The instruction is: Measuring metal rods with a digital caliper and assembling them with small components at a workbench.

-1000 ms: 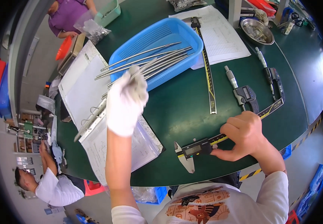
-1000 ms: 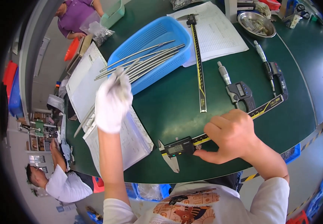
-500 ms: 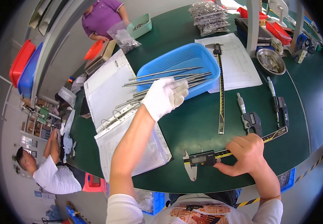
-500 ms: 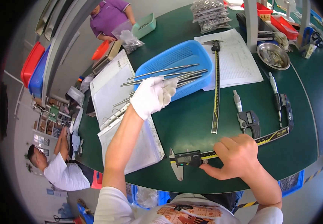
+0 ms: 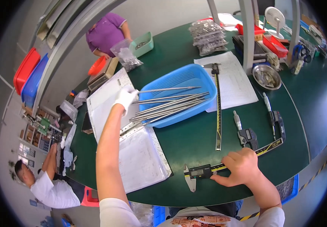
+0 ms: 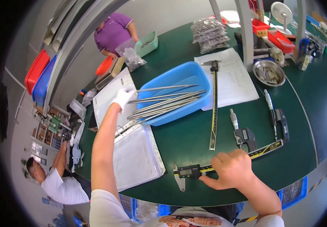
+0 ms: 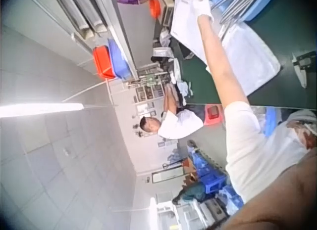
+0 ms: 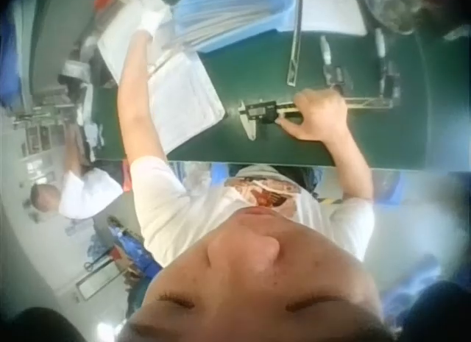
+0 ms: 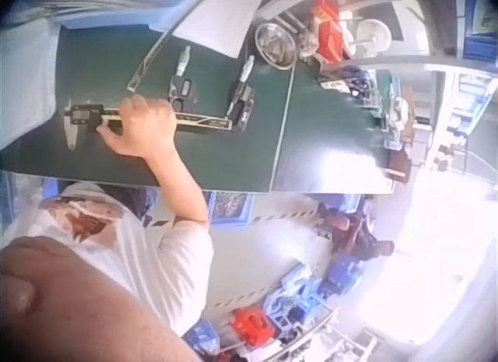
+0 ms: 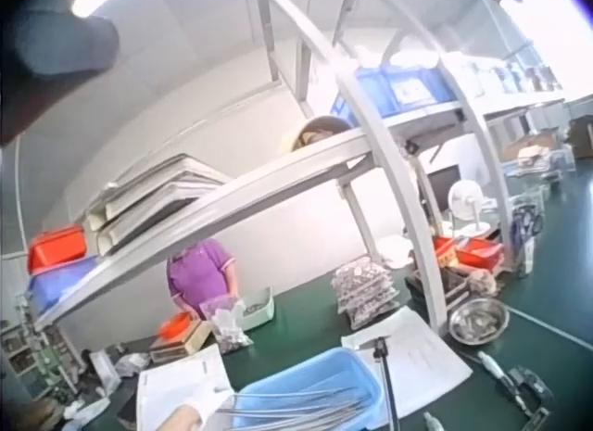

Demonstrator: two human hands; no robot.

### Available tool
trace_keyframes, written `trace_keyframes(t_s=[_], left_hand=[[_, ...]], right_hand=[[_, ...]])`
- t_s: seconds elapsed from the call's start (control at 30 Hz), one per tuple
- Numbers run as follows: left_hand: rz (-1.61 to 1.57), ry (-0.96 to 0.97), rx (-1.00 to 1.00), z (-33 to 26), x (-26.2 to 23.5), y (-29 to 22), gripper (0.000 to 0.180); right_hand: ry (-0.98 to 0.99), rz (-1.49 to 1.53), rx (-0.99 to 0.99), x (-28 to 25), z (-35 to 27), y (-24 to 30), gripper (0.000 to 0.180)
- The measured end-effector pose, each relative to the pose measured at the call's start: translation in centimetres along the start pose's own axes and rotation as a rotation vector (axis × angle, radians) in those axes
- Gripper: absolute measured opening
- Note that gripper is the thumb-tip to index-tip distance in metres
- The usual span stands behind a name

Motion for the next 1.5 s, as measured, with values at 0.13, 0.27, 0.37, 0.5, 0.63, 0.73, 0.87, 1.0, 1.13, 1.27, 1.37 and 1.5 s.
trace_keyframes(t_s=[0.13, 0.27, 0.37, 0.5, 0.63, 0.73, 0.87, 1.0, 1.13, 1.27, 1.37, 1.5], left_hand=[[-0.972, -0.057, 0.076, 0.4, -1.1, -5.2, 0.018], [-0.89, 0.174, 0.097, -0.5, 4.2, -11.2, 0.039], [-0.666, 0.324, 0.047, -1.6, 10.0, -14.2, 0.054], [-0.767, 0.492, -0.112, -2.1, 14.0, -15.2, 0.046], [-0.969, 0.438, -0.081, -4.1, 11.1, -13.3, 0.038], [-1.227, 0.453, -0.066, -9.6, 7.3, -10.6, 0.038], [-1.423, 0.476, -0.212, -19.6, 5.8, -6.0, 0.04], [-1.578, 0.413, -0.297, -24.1, 7.2, -2.8, 0.04], [-1.605, 0.4, -0.291, -25.0, 8.0, -1.3, 0.031], [-1.591, 0.444, -0.34, -25.7, 8.0, -1.1, 0.028], [-1.507, 0.406, -0.358, -26.1, 7.7, -1.2, 0.027], [-1.419, 0.435, -0.337, -26.6, 7.3, -1.4, 0.027]], right_hand=[[0.039, 0.008, 0.048, 0.2, -0.3, -0.3, 0.045], [0.016, 0.026, 0.072, 0.1, -0.5, -0.5, 0.044], [-0.032, 0.016, 0.08, -0.2, -0.4, -0.8, 0.039], [0.056, 0.017, 0.169, -0.4, -0.5, -1.3, 0.04], [0.026, 0.08, 0.222, -1.0, -0.2, -2.2, 0.048], [-0.062, 0.019, 0.171, -1.7, 0.1, -2.5, 0.062], [-0.116, -0.062, 0.165, -1.8, 0.0, -2.2, 0.066], [-0.064, -0.154, 0.137, -0.9, -0.2, -2.3, 0.066], [-0.039, -0.161, 0.104, 0.1, -0.2, -1.9, 0.063], [-0.017, -0.16, 0.093, 0.7, 0.1, -1.6, 0.061], [0.006, -0.116, 0.091, 1.3, 0.1, -1.3, 0.061], [0.087, -0.049, 0.065, 2.1, 0.0, -1.0, 0.063]])
Point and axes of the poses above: each hand's wrist, its own z-axis towards the middle knuckle, its own x-axis out of the palm, y = z × x, the point moved 3 cm from there along z, towards the middle knuckle, and after that the axes turned 5 degrees about -y, right-handed, at the moved point
